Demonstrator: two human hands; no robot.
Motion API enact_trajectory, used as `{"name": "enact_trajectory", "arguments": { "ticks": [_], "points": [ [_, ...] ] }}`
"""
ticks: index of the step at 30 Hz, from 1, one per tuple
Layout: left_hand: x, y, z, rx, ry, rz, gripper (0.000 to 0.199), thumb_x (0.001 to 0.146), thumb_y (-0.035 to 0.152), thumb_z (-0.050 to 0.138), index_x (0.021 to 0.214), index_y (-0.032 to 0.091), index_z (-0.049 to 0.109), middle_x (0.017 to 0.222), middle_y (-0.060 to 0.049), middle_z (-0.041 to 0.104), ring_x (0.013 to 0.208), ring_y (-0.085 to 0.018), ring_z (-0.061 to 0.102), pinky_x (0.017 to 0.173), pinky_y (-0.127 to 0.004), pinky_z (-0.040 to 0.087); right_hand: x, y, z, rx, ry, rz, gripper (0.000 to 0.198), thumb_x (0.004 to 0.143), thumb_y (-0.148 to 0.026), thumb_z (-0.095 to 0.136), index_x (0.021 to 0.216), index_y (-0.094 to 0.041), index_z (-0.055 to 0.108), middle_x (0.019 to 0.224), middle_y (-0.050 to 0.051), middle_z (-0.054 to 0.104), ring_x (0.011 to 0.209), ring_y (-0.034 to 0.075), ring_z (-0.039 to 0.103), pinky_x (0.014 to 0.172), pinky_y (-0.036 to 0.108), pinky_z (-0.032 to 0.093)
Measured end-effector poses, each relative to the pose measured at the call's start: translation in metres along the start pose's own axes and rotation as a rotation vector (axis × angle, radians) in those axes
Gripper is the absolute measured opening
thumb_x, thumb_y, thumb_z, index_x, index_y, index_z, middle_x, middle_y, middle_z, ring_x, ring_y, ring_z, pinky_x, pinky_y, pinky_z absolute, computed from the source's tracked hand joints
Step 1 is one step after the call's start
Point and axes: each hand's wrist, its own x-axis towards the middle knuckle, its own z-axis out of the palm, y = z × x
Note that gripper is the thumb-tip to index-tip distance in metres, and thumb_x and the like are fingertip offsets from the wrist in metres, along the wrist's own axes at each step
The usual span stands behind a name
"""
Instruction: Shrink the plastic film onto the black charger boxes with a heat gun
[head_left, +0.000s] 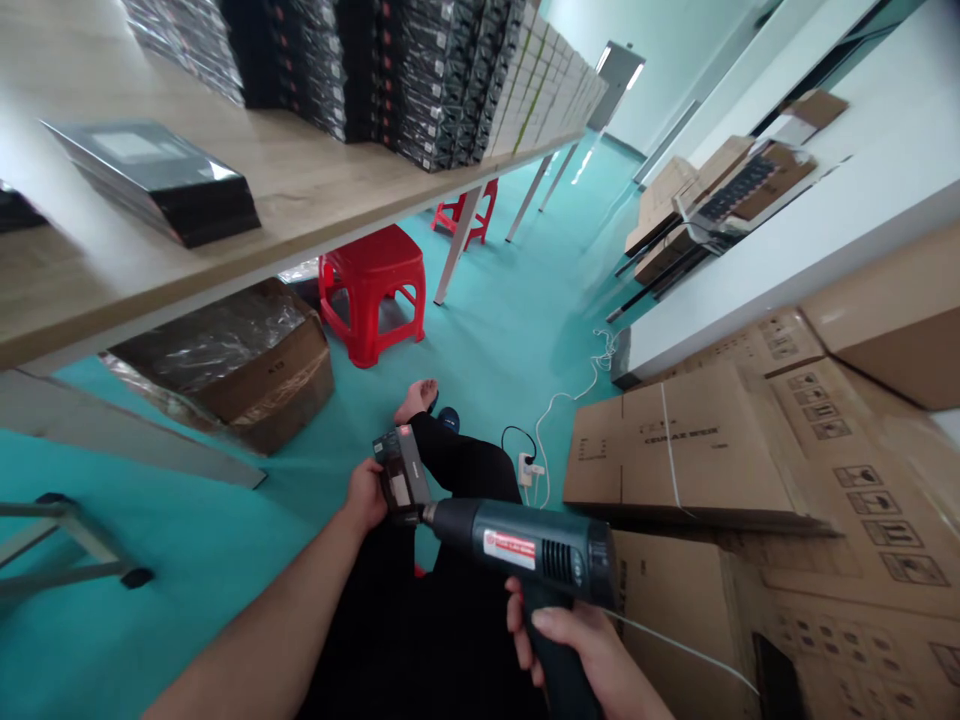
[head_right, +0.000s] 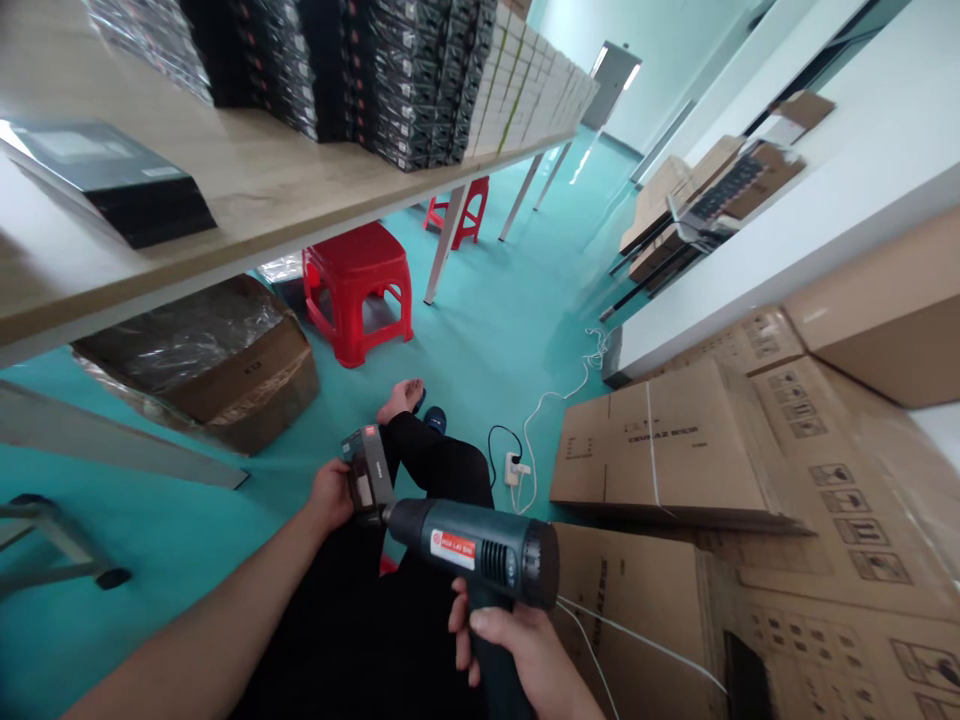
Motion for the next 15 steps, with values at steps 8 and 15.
{"name": "enact_trajectory", "arguments": {
  "ticks": [8,15],
  "points": [
    [-0.004,-0.009,0.006,0.104,-0.094,0.007,0.021,0.058,0.014,0.048,0.076,0.011,0.06,0.065,-0.01,0.066,0.057,-0.025,0.063,0.056,-0.037,0.051,0.024,-0.024,0.013,0.138,0.086,-0.14,0.03,0.082,-0.023,0.05,0.107,-0.012,0.062,0.087,0.011,0.065,0.064,0.018,0.059,0.051,0.027,0.045],
    [0.002,-0.015,0.003,0.209,-0.13,0.038,0.019,0.059,0.015,0.048,0.075,0.014,0.059,0.061,-0.005,0.064,0.054,-0.021,0.06,0.056,-0.034,0.05,0.031,-0.044,0.015,0.095,0.073,-0.161,0.03,0.083,-0.023,0.05,0.108,-0.012,0.061,0.088,0.011,0.064,0.065,0.018,0.059,0.052,0.027,0.045]
  ]
}}
